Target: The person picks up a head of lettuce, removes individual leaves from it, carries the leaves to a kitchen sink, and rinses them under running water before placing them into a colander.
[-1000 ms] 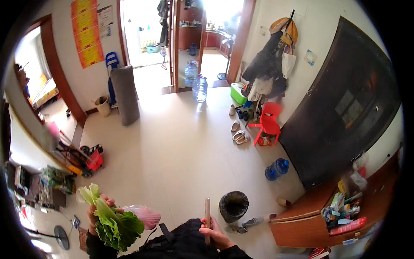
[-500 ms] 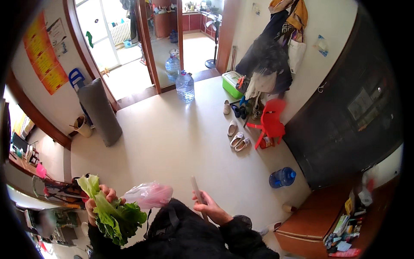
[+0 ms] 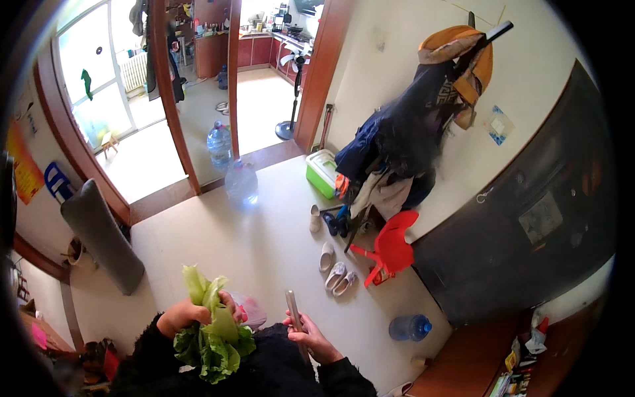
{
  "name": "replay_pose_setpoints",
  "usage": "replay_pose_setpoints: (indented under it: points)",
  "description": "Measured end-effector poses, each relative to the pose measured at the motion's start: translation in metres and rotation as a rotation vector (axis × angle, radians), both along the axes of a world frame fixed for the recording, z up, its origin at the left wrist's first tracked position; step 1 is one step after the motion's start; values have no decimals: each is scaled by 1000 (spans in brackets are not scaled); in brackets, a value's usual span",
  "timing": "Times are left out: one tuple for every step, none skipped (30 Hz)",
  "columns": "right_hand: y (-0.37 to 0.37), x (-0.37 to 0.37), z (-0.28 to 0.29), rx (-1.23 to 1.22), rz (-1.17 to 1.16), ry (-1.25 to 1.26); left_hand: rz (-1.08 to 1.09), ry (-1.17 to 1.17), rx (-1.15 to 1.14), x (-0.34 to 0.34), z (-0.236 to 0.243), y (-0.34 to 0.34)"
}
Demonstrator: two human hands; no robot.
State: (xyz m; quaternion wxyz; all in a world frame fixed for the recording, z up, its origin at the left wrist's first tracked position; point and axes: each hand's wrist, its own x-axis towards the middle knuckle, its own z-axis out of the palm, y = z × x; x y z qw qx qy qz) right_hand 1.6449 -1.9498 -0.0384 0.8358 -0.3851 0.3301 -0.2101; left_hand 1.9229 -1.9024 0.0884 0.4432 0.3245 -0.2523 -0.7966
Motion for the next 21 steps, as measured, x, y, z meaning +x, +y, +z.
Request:
replay_pose_setpoints:
  points:
    - [-20,7,-1,21,-35,-7,-35,-14,52,7,3,-28]
    - [-42,13,-4,41,-69,-13,-48,-18,61,14,5,-57]
    - [-65,18,-7,50,-92,-39,-60,-19,70,20,6,-86]
    - [-90,24,-9,58,-103,-42,-65,-27,72,27,7,-113]
    - [-115,31,-8,64,-113,-43,-60,-2,83,32,7,-141]
    - [-142,36,-10,70,-123,-43,-74,-17,51,40,3,-170]
    - [-169,40,-15,59,-119,-44,-84,-35,21,45,-1,-198]
    - [-199,45,-12,44,-110,-16,-93,-52,-9,50,-6,-227]
    - [-231,52,-11,28,-109,-22,-121,-39,-34,56,-13,-257]
    - [-264,61,-10,18,-97,-37,-105,-28,-18,60,-11,-283]
    - [-294,65,-10,31,-86,-37,-88,-16,-1,63,-9,-309]
    - [-325,70,-10,45,-73,-36,-70,-3,15,67,-8,-334]
    - [-357,77,-6,42,-71,-71,-108,-4,26,73,-11,-363]
    - [-386,84,-2,58,-69,-71,-101,-4,43,79,-9,-388]
    - [-414,92,0,76,-67,-71,-94,-4,61,83,-4,-413]
    - [-442,96,5,92,-69,-59,-90,9,79,86,-4,-438]
    - [-470,107,13,108,-78,-67,-84,34,48,91,-10,-463]
    - [-497,118,21,71,-69,-32,-97,36,49,96,-19,-488]
    - [-524,128,19,59,-68,-66,-104,35,42,103,-30,-514]
    - [-549,138,17,47,-68,-100,-112,34,35,110,-35,-539]
    - [-573,147,22,28,-70,-91,-125,15,-67,114,-33,-567]
